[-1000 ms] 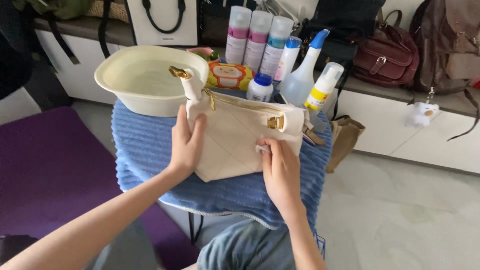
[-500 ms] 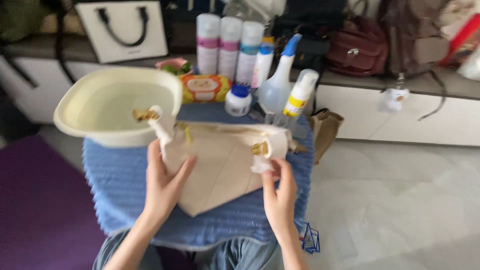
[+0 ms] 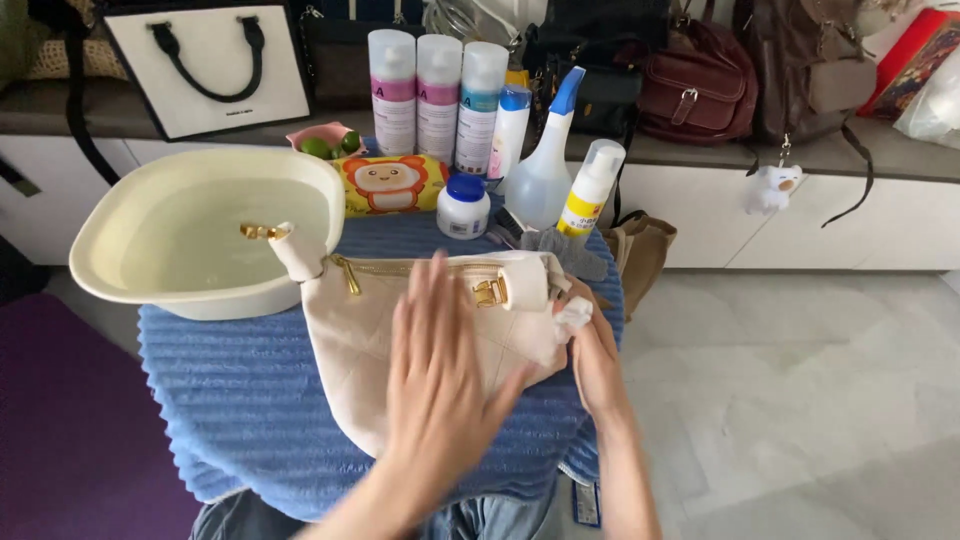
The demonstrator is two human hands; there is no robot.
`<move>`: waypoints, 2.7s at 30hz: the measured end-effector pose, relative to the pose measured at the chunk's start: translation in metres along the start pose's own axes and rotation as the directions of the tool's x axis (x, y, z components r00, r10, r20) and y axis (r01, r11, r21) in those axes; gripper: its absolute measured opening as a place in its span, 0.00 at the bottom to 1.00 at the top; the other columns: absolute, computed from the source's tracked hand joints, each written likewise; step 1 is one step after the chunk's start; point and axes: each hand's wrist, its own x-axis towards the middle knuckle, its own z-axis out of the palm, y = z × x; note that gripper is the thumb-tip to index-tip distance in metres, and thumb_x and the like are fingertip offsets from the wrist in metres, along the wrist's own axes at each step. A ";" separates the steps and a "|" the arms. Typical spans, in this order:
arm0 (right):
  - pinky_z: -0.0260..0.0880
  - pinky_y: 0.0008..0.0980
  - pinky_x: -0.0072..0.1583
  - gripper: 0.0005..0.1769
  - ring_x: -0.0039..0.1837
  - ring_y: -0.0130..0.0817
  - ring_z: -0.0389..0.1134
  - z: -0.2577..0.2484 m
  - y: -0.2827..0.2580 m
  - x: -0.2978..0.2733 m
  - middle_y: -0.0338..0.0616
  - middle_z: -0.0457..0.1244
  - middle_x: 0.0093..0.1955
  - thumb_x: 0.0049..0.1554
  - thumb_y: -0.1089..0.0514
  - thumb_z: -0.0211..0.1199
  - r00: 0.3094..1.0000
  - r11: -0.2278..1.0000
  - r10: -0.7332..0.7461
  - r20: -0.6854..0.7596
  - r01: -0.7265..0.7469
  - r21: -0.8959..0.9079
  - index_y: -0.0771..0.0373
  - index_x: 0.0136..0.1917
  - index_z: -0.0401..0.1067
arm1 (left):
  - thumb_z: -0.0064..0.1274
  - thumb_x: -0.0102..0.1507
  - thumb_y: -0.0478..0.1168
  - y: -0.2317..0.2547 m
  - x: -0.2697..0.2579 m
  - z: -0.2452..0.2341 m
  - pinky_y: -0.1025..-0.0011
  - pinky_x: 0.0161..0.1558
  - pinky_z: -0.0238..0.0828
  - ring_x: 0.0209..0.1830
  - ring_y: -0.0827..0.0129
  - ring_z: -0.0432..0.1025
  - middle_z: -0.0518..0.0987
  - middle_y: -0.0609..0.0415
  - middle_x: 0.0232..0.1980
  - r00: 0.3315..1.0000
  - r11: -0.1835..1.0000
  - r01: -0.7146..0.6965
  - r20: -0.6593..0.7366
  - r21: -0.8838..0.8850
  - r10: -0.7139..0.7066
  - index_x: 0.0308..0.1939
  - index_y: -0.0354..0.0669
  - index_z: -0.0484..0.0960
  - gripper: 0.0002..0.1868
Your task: Cleaning a white quilted leather handbag using a spray cleaner and a cloth
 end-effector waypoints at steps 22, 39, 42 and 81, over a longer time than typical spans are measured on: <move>0.69 0.34 0.57 0.16 0.56 0.35 0.66 0.068 -0.129 -0.043 0.43 0.63 0.58 0.49 0.72 0.68 0.751 0.411 -0.656 0.080 0.444 -0.796 0.58 0.49 0.81 | 0.48 0.60 0.32 0.020 0.047 0.006 0.38 0.81 0.38 0.69 0.52 0.69 0.76 0.45 0.63 0.973 0.573 -0.212 -0.115 -0.792 0.201 0.55 0.43 0.76 0.19; 0.67 0.32 0.60 0.16 0.61 0.37 0.65 0.045 -0.118 -0.034 0.51 0.63 0.65 0.58 0.65 0.56 0.749 0.654 -0.641 -0.166 0.421 -0.629 0.68 0.59 0.74 | 0.40 0.62 0.26 0.016 0.046 0.006 0.43 0.81 0.46 0.66 0.50 0.67 0.73 0.42 0.64 0.965 0.498 -0.226 -0.123 -0.838 0.231 0.62 0.34 0.66 0.23; 0.72 0.32 0.61 0.21 0.62 0.38 0.68 0.059 -0.113 -0.048 0.55 0.63 0.67 0.56 0.63 0.56 0.787 0.639 -0.612 -0.075 0.436 -0.634 0.69 0.62 0.72 | 0.42 0.62 0.25 0.016 0.042 0.011 0.43 0.81 0.49 0.67 0.48 0.67 0.71 0.39 0.66 0.961 0.513 -0.258 -0.163 -0.819 0.223 0.63 0.32 0.65 0.24; 0.71 0.25 0.31 0.20 0.30 0.31 0.71 0.023 -0.061 -0.120 0.52 0.74 0.35 0.45 0.65 0.74 0.947 0.925 0.132 -0.294 -0.225 -0.307 0.80 0.50 0.76 | 0.40 0.79 0.40 0.026 0.111 -0.031 0.65 0.76 0.68 0.67 0.65 0.71 0.75 0.50 0.65 0.997 -0.125 -0.082 -0.083 -0.989 0.006 0.76 0.45 0.59 0.21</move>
